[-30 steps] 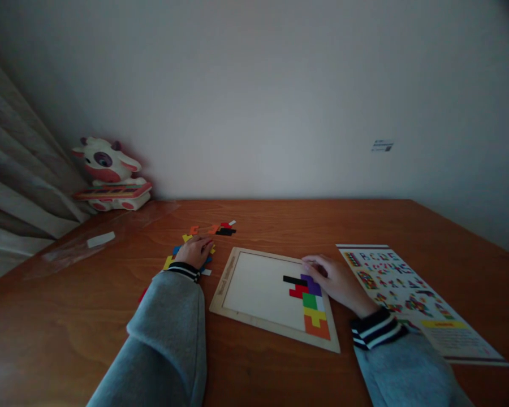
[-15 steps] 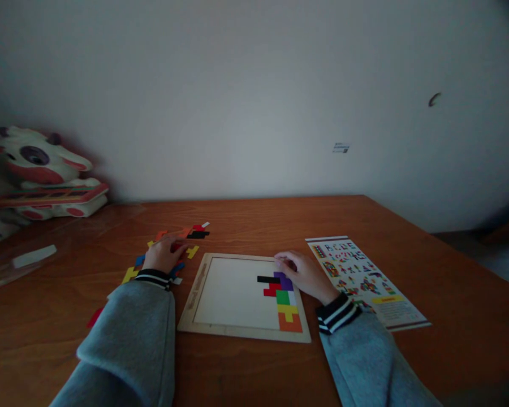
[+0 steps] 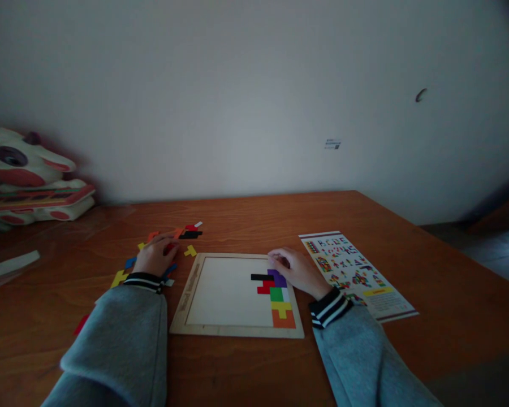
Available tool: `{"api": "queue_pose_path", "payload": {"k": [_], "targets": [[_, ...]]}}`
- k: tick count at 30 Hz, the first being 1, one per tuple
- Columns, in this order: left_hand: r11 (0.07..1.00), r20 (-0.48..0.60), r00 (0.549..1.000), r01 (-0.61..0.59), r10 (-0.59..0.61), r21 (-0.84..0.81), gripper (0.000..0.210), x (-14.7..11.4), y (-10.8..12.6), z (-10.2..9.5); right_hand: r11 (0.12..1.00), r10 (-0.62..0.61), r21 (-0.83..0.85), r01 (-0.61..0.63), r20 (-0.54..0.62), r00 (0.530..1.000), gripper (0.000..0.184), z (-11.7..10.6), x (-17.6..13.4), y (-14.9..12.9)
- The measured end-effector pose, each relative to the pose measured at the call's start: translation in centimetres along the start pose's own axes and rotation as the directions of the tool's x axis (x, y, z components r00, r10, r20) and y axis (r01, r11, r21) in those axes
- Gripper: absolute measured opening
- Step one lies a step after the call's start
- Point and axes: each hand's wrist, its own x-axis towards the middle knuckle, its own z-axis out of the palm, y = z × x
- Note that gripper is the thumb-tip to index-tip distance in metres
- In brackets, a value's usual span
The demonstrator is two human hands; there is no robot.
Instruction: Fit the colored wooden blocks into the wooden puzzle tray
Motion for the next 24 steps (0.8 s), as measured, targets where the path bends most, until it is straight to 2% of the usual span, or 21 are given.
{"api": "queue_pose_path", "payload": {"k": [5,9,15,18,22,24], "targets": [[0.999,0.016,0.999,0.034,-0.034,0.002,0.028,0.0,-0.6,0.3,1.000,-0.013,-0.005,0.013,0.006,1.000,0.023,0.0,0.0,0.1],[0.997,0.040,0.996,0.074,-0.076,0.037,0.032,-0.2,0.3,-0.7,1.000,0.006,-0.021,-0.005,0.020,1.000,0.025,0.0,0.0,0.1],[0.981,0.253,0.963,0.050,-0.097,0.187,0.043,-1.5,1.5,-3.8,1.000,0.003,-0.021,-0.003,0.019,1.000,0.027,0.0,0.0,-0.1],[0.984,0.216,0.976,-0.070,0.033,0.163,0.037,-1.9,1.5,-3.4,1.000,0.007,-0.024,-0.007,0.019,1.000,0.028,0.0,-0.1,-0.1],[0.958,0.151,0.951,-0.280,0.268,0.063,0.042,-1.6,2.7,-0.7,1.000,0.005,-0.030,-0.005,0.009,1.000,0.028,0.1,-0.1,-0.1],[0.956,0.183,0.944,-0.289,0.274,0.059,0.046,-1.4,3.5,0.7,1.000,0.005,-0.030,-0.005,0.010,1.000,0.028,0.0,-0.1,-0.2]]}}
